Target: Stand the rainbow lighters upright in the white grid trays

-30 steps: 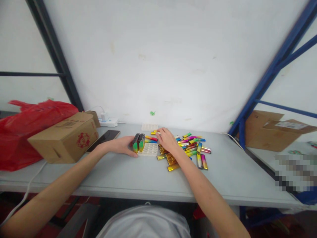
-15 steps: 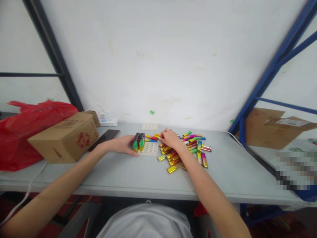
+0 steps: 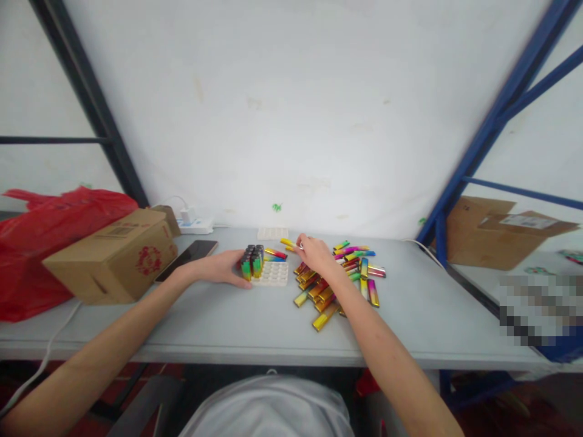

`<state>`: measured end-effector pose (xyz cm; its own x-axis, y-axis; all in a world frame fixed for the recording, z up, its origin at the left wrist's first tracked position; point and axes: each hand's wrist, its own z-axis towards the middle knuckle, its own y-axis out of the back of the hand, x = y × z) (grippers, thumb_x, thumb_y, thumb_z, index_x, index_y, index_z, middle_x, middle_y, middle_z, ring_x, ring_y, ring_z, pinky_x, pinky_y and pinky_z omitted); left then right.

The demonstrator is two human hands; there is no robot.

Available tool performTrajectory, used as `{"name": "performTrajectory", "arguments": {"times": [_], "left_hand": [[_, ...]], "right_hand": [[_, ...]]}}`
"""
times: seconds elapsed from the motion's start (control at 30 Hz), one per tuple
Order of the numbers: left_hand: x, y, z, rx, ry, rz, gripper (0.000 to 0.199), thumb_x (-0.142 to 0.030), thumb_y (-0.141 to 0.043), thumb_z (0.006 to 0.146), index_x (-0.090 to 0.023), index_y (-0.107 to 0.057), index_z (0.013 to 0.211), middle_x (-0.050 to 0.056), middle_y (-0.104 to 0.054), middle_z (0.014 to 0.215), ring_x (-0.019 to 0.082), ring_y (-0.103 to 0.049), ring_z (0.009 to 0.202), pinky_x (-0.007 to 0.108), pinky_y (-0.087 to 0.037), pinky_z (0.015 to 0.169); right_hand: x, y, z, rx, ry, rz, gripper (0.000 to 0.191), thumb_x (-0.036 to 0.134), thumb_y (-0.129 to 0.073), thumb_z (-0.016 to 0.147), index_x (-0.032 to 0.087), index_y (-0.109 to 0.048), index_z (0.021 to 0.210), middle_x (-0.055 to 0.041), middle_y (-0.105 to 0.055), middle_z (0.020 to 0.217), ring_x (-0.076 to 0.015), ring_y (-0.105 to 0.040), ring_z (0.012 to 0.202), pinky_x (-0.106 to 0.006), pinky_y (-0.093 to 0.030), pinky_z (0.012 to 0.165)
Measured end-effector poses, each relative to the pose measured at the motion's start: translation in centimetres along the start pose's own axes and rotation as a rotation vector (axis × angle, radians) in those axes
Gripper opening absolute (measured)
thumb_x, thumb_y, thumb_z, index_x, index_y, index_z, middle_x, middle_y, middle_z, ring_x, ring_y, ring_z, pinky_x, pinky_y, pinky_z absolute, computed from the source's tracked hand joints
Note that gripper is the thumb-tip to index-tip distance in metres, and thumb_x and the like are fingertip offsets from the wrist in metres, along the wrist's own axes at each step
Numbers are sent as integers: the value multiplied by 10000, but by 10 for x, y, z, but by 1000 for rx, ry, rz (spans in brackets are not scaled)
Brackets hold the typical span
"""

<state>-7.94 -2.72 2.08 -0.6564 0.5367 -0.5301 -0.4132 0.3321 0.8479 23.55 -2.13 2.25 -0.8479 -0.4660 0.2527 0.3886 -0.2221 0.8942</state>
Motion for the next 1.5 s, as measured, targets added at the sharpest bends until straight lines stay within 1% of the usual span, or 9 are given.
{"name": "performTrajectory", "arguments": {"times": [0.1, 0.23, 0.37, 0.47, 0.6, 0.73, 0.93, 1.33, 1.5], "left_hand": [[-1, -1, 1, 15, -14, -10, 759, -648, -834, 616, -213, -615, 1198, 50, -707, 1089, 254, -649, 953, 310, -495, 811], [-4, 0, 0, 7, -29, -30, 767, -638, -841, 613, -209, -616, 1207, 51, -712, 1077, 255, -648, 957, 314, -494, 823], [-10, 1, -1, 22, 3, -2, 769, -642, -835, 627, -202, -620, 1219, 59, -714, 1108, 258, -655, 952, 323, -501, 815], [-14, 2, -2, 38, 6, -20, 770, -628, -834, 649, -199, -613, 1250, 68, -712, 1172, 264, -653, 983, 333, -510, 837], [-15, 2, -3, 23, 7, -17, 767, -629, -835, 640, -199, -620, 1237, 62, -719, 1145, 259, -658, 961, 328, -508, 815], [-14, 2, -3, 6, 4, -19, 768, -654, -837, 611, -203, -636, 1199, 57, -727, 1093, 255, -665, 930, 321, -500, 790], [-14, 3, -3, 18, -4, -18, 761, -653, -831, 623, -210, -627, 1207, 57, -722, 1121, 258, -664, 945, 314, -499, 786], [-8, 1, -2, 4, -14, -3, 767, -661, -826, 622, -204, -632, 1207, 53, -732, 1102, 253, -670, 935, 310, -500, 798], [-8, 1, -2, -4, -6, 15, 753, -649, -832, 615, -208, -636, 1193, 46, -727, 1066, 247, -664, 919, 302, -488, 782]], "right_hand": [[-1, -1, 3, -103, 15, 275, 249, 388, -653, 935, 182, -650, 1074, -40, -710, 874, -171, -624, 727, -297, -476, 737], [6, -10, 8, -201, -14, 684, 365, 508, -674, 859, 168, -669, 990, -31, -676, 835, -177, -627, 778, -298, -510, 731], [23, -14, 6, -114, -36, 1054, 456, 646, -553, 907, 199, -614, 967, -32, -668, 878, -158, -637, 757, -274, -525, 671], [38, -11, 1, -12, -60, 1183, 444, 675, -501, 929, 245, -535, 1036, 42, -581, 723, -111, -520, 537, -234, -450, 525], [48, -9, -4, -14, -95, 1063, 440, 686, -509, 919, 246, -522, 911, 99, -354, 574, -91, -291, 439, -216, -260, 433], [48, -14, -6, -209, -54, 794, 544, 666, -507, 924, 226, -413, 619, 63, -347, 535, -108, -339, 519, -256, -289, 509], [50, -13, -8, -361, -61, 583, 459, 485, -496, 898, 235, -321, 555, 65, -292, 524, -104, -298, 531, -278, -236, 552], [59, -11, -13, -318, -1, 555, 468, 527, -501, 932, 219, -377, 602, 69, -336, 542, -104, -328, 549, -264, -243, 556], [58, -15, -12, -280, -4, 531, 399, 426, -493, 885, 224, -355, 570, 64, -328, 525, -104, -335, 531, -266, -242, 553]]}}
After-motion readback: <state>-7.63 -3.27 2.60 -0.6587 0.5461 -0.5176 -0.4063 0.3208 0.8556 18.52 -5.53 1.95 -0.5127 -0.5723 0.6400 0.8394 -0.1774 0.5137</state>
